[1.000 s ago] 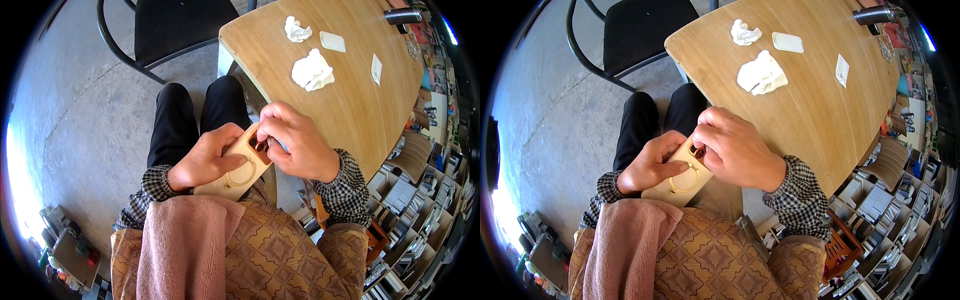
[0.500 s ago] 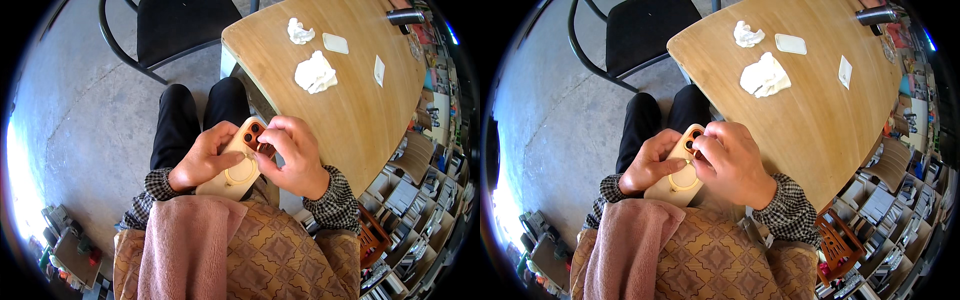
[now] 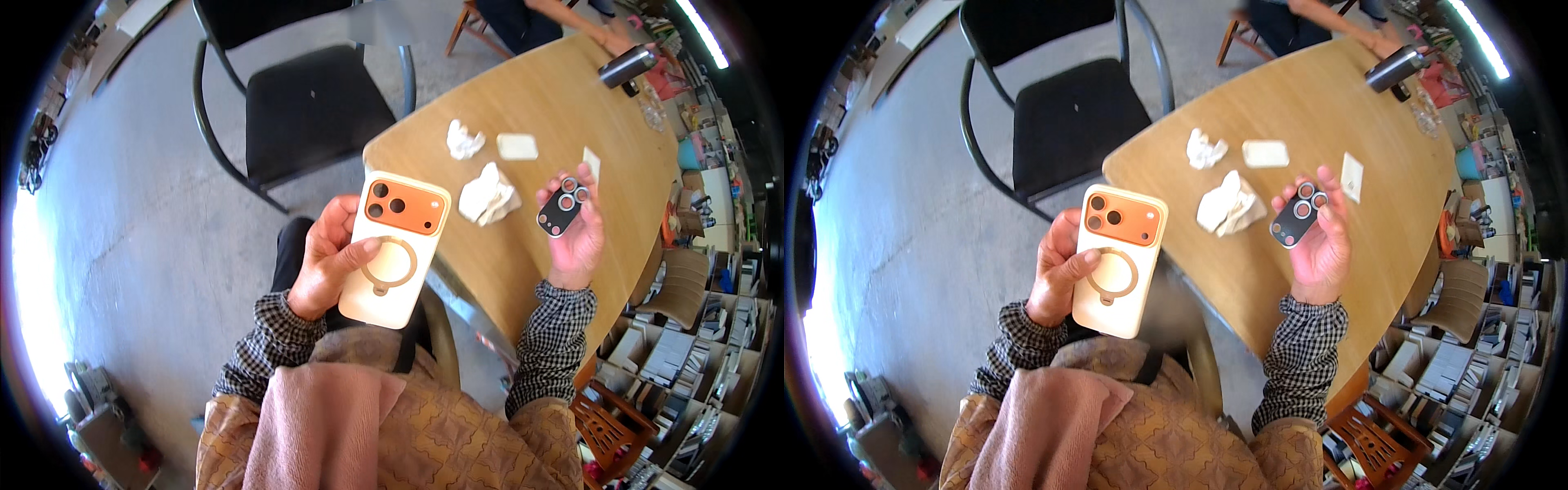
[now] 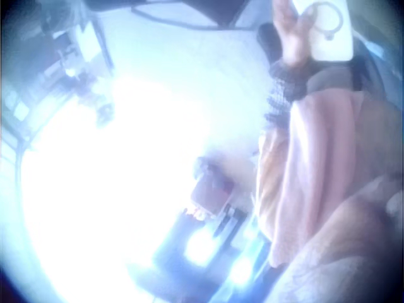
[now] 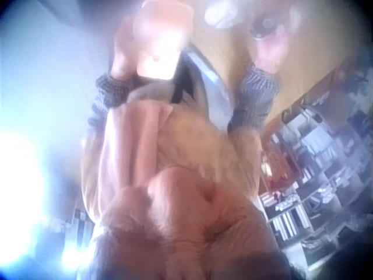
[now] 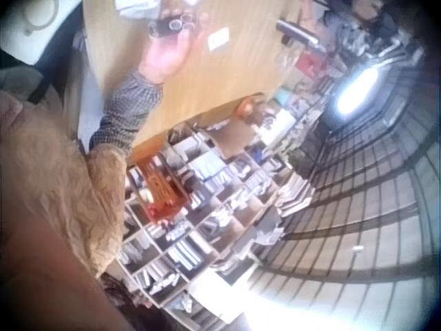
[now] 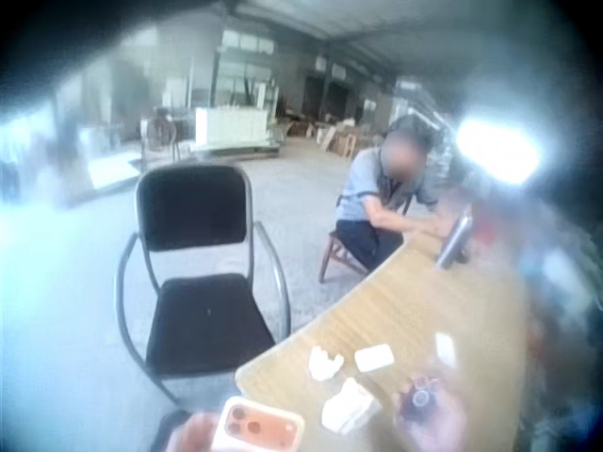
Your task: The person peels a protective film from a camera lens protector and aligns it over the camera module of a smartphone case. They press the protector into place, smooth the edges, and then compare the installed protector with a spare one.
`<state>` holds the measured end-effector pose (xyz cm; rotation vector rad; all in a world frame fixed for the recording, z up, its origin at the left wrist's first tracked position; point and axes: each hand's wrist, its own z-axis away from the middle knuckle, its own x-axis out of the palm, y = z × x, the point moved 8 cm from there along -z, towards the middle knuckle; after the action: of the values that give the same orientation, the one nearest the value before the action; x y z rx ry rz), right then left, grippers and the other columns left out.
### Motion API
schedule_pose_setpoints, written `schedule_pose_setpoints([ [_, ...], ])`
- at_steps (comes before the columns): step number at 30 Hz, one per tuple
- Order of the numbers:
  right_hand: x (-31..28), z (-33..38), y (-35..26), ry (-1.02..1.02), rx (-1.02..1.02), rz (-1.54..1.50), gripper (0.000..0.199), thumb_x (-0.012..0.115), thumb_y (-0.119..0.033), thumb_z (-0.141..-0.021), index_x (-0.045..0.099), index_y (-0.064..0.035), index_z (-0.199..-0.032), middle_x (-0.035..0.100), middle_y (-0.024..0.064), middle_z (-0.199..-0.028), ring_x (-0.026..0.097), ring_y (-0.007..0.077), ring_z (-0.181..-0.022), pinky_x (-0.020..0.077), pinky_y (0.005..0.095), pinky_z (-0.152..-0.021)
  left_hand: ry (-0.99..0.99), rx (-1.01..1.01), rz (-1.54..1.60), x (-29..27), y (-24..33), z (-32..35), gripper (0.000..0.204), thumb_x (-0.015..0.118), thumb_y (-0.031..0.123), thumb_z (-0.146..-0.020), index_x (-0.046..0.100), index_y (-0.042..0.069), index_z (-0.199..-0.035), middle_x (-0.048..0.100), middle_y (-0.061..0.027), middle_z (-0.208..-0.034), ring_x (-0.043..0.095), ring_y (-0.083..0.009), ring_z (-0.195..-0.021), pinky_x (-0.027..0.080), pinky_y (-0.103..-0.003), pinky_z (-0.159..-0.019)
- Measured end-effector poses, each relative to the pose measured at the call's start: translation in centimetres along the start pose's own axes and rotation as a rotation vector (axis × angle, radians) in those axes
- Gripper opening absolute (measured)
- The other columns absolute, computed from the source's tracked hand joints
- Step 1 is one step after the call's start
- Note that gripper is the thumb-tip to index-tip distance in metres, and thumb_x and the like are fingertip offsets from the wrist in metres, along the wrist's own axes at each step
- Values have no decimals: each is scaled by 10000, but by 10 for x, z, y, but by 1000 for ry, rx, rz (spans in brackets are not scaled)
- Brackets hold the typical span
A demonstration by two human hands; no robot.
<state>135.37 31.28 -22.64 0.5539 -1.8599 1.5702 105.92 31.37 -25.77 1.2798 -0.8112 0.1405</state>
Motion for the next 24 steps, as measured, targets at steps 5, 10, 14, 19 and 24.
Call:
schedule_pose_setpoints([
  [5, -92, -19, -2, 120, -27, -266, 378, 623, -121, -862, 509, -10, -1205, 569, 122, -1028, 559, 268, -977, 497, 423, -872, -118, 184, -97, 36, 27, -48, 344, 575, 23, -903, 429, 11, -1214, 617, -106, -1141, 593, -141, -1036, 472, -290, -910],
  [10, -134, -17, -7, 195, -33, -266, 340, 595, -103, -889, 510, -2, -1202, 575, 124, -998, 558, 269, -971, 497, 412, -873, -211, 212, -50, 86, 30, -87, 358, 588, 20, -887, 433, 5, -1209, 616, -123, -1136, 608, -155, -1018, 492, -290, -892],
  [14, -141, -21, -16, 188, -80, -401, 343, 590, -88, -887, 503, 21, -1200, 575, 125, -995, 559, 273, -972, 494, 414, -878, -249, 221, -15, 116, 15, -114, 366, 603, 24, -873, 442, 4, -1201, 616, -124, -1137, 613, -165, -1014, 495, -301, -898],
  [19, -158, -25, -27, 247, -145, -489, 346, 585, -80, -885, 497, 32, -1201, 574, 165, -1026, 573, 279, -963, 484, 418, -900, -348, 234, 7, 160, 2, -134, 394, 633, 29, -854, 446, 4, -1200, 613, -120, -1145, 606, -177, -1041, 487, -319, -915],
  [24, -163, -32, -31, 262, -153, -515, 354, 597, -86, -881, 496, 21, -1203, 570, 167, -1039, 577, 278, -985, 480, 424, -916, -517, 246, -6, 196, -9, -155, 423, 650, 10, -837, 439, 9, -1204, 607, -134, -1161, 599, -195, -1066, 481, -336, -929],
])
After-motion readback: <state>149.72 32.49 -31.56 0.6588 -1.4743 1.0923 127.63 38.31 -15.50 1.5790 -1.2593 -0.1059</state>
